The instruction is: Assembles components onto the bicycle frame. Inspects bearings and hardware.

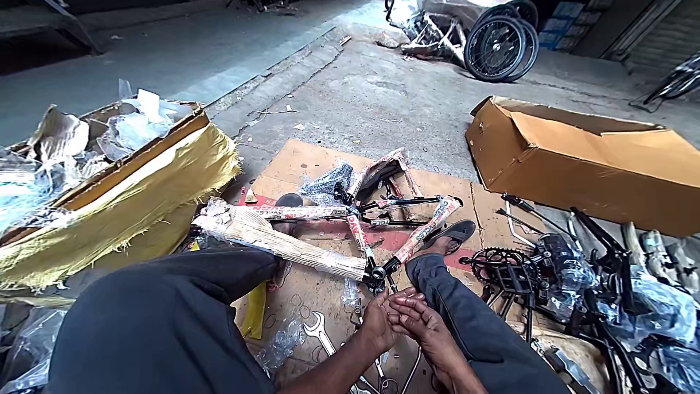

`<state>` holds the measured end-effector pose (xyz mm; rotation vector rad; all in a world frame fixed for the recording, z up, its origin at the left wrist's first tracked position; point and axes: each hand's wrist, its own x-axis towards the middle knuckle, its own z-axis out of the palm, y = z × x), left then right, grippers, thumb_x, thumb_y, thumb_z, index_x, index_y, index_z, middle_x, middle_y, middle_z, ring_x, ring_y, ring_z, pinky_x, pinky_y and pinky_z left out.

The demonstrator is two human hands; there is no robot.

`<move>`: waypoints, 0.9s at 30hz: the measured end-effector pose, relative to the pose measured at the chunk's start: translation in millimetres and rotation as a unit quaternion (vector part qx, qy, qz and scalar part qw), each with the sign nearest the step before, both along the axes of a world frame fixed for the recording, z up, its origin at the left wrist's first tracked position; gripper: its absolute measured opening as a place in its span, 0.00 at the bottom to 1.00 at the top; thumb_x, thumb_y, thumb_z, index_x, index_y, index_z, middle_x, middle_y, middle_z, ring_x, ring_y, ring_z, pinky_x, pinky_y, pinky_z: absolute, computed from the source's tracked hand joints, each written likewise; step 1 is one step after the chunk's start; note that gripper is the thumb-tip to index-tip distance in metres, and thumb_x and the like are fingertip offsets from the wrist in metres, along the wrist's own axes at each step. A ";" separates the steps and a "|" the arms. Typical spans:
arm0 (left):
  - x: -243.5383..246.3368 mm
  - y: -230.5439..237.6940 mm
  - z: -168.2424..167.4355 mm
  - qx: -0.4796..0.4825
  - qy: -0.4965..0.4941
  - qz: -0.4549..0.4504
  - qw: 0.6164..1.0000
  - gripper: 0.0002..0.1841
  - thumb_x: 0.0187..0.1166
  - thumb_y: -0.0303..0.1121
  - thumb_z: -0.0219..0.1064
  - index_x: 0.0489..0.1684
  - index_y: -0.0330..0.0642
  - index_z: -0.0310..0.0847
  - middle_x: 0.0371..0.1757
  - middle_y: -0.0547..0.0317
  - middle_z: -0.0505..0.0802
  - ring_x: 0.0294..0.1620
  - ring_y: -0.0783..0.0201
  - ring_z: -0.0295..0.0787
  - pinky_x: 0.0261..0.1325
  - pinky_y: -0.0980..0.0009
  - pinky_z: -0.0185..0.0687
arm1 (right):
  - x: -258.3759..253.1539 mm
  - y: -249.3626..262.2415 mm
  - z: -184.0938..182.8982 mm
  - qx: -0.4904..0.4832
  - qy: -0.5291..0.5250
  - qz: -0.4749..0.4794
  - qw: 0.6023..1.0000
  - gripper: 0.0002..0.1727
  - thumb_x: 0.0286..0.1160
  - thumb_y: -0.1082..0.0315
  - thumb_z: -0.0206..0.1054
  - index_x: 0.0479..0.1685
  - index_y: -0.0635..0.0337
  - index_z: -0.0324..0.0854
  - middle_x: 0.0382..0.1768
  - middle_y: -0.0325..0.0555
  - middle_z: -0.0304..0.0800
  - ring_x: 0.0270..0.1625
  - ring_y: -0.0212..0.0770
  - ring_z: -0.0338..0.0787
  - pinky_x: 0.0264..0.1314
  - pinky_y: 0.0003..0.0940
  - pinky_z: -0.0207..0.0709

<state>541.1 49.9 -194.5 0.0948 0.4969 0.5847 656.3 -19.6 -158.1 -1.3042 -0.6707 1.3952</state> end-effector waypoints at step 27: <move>-8.2 18.0 -14.1 0.044 -0.086 -0.052 0.994 0.60 0.70 0.83 0.26 0.94 0.43 0.54 0.86 0.37 0.71 0.85 0.45 0.69 0.86 0.47 0.62 | 21.5 5.9 12.3 0.032 0.216 -0.206 0.954 0.46 0.91 0.35 0.28 0.70 0.69 0.75 0.58 0.71 0.90 0.62 0.63 0.92 0.69 0.56 0.84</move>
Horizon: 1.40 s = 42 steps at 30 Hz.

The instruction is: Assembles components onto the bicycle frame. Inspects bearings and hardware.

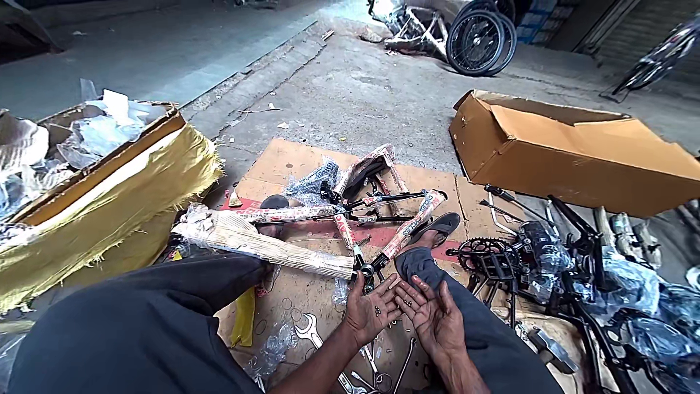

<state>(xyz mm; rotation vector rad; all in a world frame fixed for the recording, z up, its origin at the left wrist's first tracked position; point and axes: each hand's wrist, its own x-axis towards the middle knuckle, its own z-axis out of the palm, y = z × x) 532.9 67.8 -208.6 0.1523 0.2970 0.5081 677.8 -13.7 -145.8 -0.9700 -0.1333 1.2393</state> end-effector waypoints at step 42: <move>-31.4 -49.9 9.7 0.154 0.445 -0.134 0.872 0.12 0.87 0.23 0.48 0.50 0.36 0.80 0.27 0.56 0.89 0.23 0.65 0.86 0.32 0.70 0.86 | 157.3 -234.9 -159.1 -0.683 -0.264 -0.051 0.679 0.29 0.76 0.46 0.68 0.59 0.66 0.83 0.59 0.57 0.90 0.61 0.51 0.91 0.64 0.51 0.81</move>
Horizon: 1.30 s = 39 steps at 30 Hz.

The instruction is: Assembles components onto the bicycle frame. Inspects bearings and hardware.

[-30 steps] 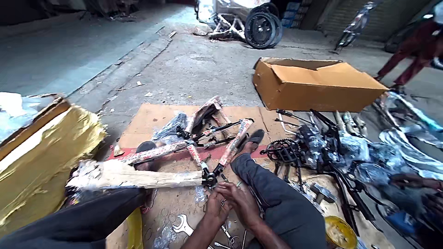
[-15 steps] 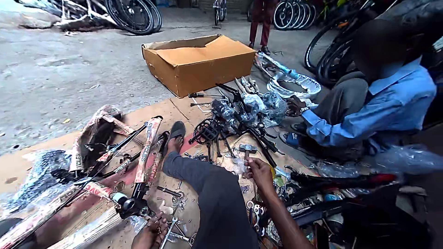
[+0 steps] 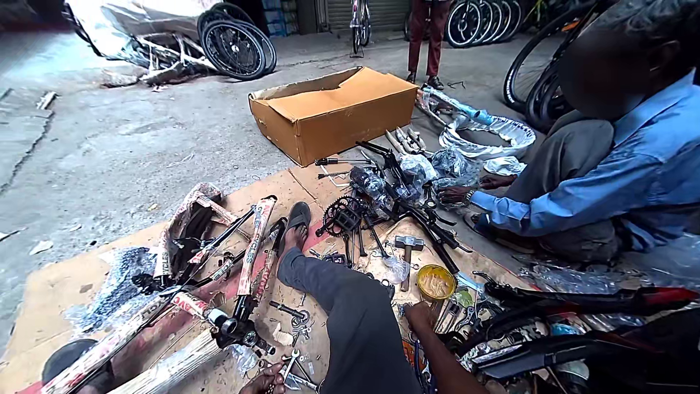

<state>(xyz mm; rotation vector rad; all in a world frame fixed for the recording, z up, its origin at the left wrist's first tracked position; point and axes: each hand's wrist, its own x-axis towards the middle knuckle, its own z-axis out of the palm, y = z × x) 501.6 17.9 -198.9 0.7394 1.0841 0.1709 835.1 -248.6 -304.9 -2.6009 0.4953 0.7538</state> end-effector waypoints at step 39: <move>2.3 -2.6 -12.9 -0.005 0.020 -0.025 0.999 0.14 0.89 0.25 0.48 0.58 0.34 0.80 0.29 0.54 0.90 0.24 0.64 0.88 0.31 0.71 0.87 | -19.4 -3.6 -18.7 0.532 0.005 -0.374 0.760 0.15 0.87 0.76 0.58 0.67 0.68 0.70 0.45 0.58 0.82 0.34 0.44 0.90 0.35 0.35 0.89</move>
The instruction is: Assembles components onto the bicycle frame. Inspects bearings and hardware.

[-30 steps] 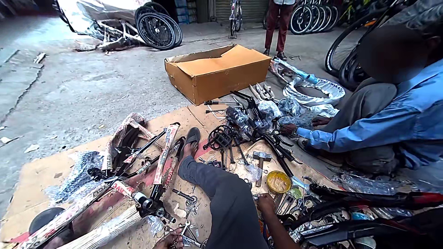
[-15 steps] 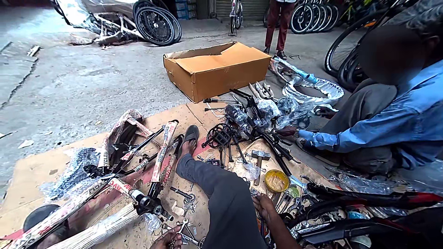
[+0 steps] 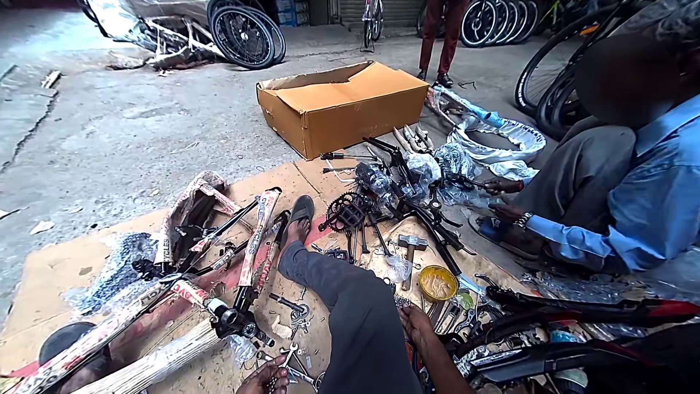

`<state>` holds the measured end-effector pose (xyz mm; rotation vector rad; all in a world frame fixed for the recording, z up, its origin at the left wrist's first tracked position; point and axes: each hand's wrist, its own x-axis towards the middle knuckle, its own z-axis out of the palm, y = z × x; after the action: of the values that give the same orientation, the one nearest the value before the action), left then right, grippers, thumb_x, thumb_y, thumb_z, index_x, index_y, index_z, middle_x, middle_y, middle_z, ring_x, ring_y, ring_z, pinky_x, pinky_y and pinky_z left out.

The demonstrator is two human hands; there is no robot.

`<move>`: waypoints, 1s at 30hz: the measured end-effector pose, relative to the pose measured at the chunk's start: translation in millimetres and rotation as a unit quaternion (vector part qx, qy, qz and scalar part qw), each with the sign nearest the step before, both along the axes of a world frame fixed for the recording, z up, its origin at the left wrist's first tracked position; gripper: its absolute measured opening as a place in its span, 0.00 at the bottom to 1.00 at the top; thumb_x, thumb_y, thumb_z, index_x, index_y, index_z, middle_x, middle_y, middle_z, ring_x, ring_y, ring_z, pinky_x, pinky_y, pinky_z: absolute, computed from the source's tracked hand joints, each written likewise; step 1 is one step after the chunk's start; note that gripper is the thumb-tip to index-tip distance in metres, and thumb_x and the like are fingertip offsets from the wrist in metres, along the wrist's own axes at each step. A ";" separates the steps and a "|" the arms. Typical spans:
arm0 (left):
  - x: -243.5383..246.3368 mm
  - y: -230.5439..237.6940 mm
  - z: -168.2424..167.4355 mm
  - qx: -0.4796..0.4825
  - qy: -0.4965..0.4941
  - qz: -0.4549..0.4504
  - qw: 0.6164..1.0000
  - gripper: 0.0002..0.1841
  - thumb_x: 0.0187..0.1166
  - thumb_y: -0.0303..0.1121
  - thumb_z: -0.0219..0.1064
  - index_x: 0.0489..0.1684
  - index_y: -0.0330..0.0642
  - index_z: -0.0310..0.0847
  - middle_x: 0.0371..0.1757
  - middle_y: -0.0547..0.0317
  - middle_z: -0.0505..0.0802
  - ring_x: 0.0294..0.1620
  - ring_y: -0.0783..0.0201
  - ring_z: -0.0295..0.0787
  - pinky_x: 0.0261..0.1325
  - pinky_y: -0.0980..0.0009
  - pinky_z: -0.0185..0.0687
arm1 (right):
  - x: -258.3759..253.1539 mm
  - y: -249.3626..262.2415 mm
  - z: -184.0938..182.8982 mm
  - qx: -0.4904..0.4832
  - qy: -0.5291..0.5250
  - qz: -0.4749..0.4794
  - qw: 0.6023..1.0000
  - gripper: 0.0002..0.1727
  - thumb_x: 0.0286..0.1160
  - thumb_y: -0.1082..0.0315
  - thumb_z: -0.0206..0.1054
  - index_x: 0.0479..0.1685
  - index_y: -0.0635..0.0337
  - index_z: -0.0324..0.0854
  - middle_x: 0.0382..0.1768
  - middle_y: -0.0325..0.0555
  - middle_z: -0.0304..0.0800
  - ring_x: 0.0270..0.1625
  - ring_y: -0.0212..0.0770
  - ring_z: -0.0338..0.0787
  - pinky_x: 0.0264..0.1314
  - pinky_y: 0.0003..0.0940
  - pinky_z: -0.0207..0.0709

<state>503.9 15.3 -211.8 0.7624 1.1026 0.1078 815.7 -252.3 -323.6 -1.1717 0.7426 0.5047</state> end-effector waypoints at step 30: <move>-1.8 0.1 -5.3 -0.002 0.007 0.002 1.000 0.13 0.90 0.27 0.49 0.57 0.34 0.80 0.30 0.53 0.90 0.25 0.63 0.88 0.31 0.70 0.88 | 0.2 -1.7 -8.4 0.033 0.024 -0.009 0.999 0.18 0.75 0.81 0.64 0.63 0.71 0.73 0.45 0.61 0.86 0.35 0.47 0.91 0.37 0.37 0.90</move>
<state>502.1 15.4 -217.1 0.7593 1.1182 0.1037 815.9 -254.0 -332.0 -1.0940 0.7704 0.5402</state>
